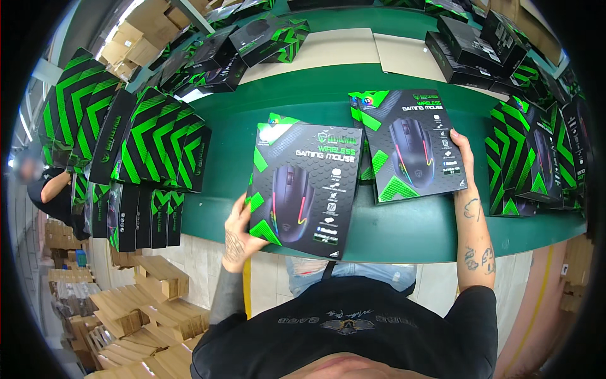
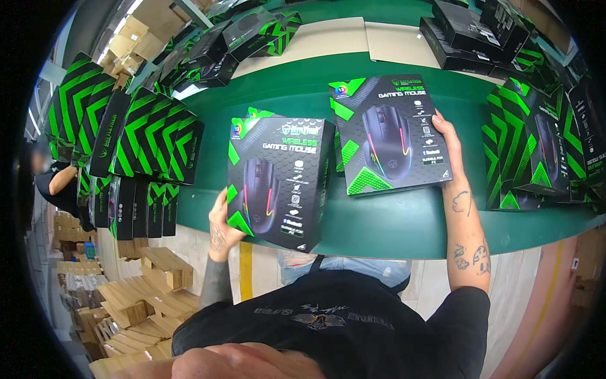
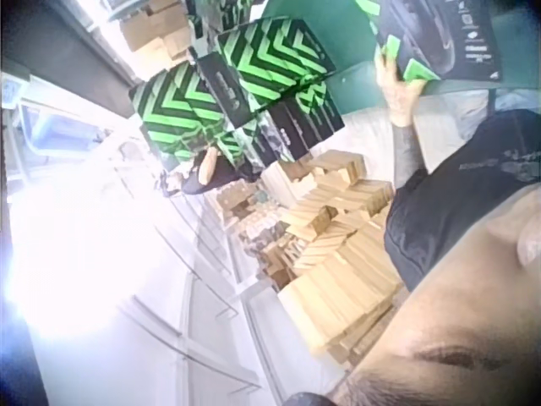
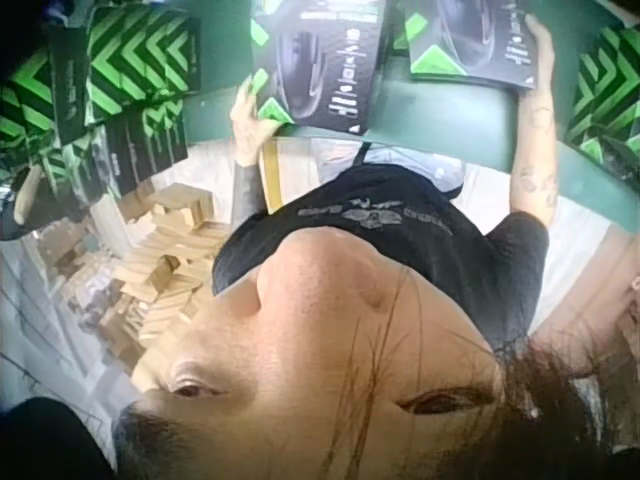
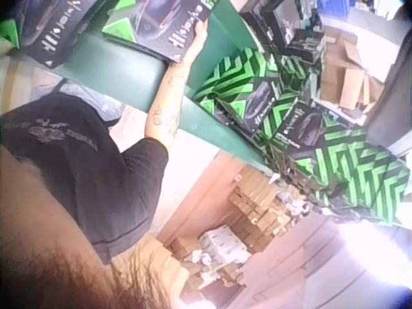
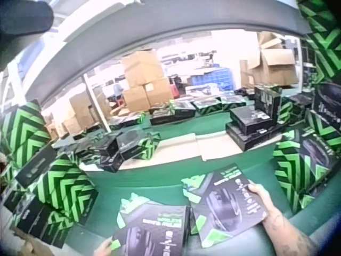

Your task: Sorting and inspecting retail boxes of wireless gaming mice on a production floor table.

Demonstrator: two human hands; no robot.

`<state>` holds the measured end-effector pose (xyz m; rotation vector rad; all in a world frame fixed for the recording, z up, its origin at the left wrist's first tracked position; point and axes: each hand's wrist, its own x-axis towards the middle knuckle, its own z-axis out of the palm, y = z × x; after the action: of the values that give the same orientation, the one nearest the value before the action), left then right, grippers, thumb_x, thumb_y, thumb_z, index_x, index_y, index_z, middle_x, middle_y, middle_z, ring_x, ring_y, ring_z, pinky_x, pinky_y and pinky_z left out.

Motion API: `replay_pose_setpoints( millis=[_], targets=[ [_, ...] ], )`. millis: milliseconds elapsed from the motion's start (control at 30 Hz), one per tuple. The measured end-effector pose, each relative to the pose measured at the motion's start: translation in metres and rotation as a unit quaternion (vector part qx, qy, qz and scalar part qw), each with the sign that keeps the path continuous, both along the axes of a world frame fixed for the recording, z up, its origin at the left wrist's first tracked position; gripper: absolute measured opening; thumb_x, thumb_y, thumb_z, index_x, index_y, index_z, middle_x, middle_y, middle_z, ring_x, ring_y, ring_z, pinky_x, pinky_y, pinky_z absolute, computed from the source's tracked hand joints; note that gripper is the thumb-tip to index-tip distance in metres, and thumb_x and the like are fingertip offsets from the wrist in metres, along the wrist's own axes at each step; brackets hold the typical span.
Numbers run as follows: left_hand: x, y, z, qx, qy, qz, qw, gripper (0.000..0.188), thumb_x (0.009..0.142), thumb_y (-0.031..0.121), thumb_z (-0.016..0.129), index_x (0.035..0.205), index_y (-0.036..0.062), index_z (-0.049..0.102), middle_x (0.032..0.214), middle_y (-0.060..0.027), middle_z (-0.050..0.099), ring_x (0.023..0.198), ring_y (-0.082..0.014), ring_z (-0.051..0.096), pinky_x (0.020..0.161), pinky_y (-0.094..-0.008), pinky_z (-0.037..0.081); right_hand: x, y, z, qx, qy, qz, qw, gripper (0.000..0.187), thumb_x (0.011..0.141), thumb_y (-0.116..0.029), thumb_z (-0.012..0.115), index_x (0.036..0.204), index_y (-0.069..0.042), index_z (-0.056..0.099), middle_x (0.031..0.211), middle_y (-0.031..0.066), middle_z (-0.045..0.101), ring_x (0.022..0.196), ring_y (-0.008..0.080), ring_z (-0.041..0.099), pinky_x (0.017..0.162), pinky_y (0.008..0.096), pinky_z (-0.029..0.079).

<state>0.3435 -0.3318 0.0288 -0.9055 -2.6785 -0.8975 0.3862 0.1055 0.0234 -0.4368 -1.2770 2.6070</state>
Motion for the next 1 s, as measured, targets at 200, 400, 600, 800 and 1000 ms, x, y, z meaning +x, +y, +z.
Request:
replay_pose_setpoints(
  millis=[200,400,600,800,1000],
  targets=[
    [0.049,0.008,-0.011,-0.103,0.081,0.128,0.983,0.079,0.061,0.038,0.082,0.126,0.0056,0.052,0.121,-0.0237,0.052,0.109,-0.0415,0.053,0.089,-0.0429,0.047,0.002,0.004,-0.007,-0.007,-0.007,0.007,1.000,0.050,0.088,-0.029,0.048,0.130,-0.002,0.045,0.109,0.0095,0.060,0.093,0.0153,0.061,0.081,0.0253,0.049],
    [0.024,0.026,-0.011,0.031,-0.020,0.095,0.995,0.098,0.065,0.035,0.081,0.138,-0.0043,0.030,0.121,-0.0263,0.050,0.107,-0.0360,0.055,0.088,-0.0393,0.046,0.005,-0.002,-0.004,0.094,-0.002,0.013,0.995,0.067,0.081,-0.030,0.051,0.138,0.001,0.035,0.126,0.0140,0.052,0.110,0.0194,0.053,0.095,0.0278,0.040],
    [0.014,0.037,0.005,0.041,-0.021,0.031,0.998,0.130,0.046,0.036,0.092,0.143,-0.0019,0.014,0.121,-0.0253,0.055,0.104,-0.0303,0.061,0.086,-0.0357,0.050,0.015,-0.025,0.005,0.159,0.014,0.051,0.986,0.072,0.078,-0.028,0.052,0.140,0.001,0.030,0.127,0.0160,0.048,0.112,0.0210,0.050,0.096,0.0286,0.038],
    [0.024,0.019,-0.014,0.143,-0.085,0.110,0.980,0.131,0.043,0.041,0.091,0.144,0.0041,0.017,0.112,-0.0227,0.061,0.097,-0.0292,0.064,0.081,-0.0373,0.053,0.033,-0.039,0.010,0.240,-0.001,0.016,0.971,0.083,0.076,-0.037,0.054,0.145,-0.003,0.022,0.123,0.0173,0.047,0.109,0.0206,0.049,0.097,0.0311,0.037],
    [0.022,0.017,-0.002,0.103,-0.081,0.095,0.987,0.131,0.042,0.046,0.089,0.143,0.0051,0.018,0.124,-0.0232,0.053,0.105,-0.0308,0.061,0.086,-0.0383,0.052,0.063,-0.048,0.029,0.273,0.004,0.018,0.962,0.079,0.081,-0.039,0.057,0.142,0.001,0.026,0.125,0.0195,0.051,0.117,0.0237,0.049,0.101,0.0324,0.035]
  ],
)
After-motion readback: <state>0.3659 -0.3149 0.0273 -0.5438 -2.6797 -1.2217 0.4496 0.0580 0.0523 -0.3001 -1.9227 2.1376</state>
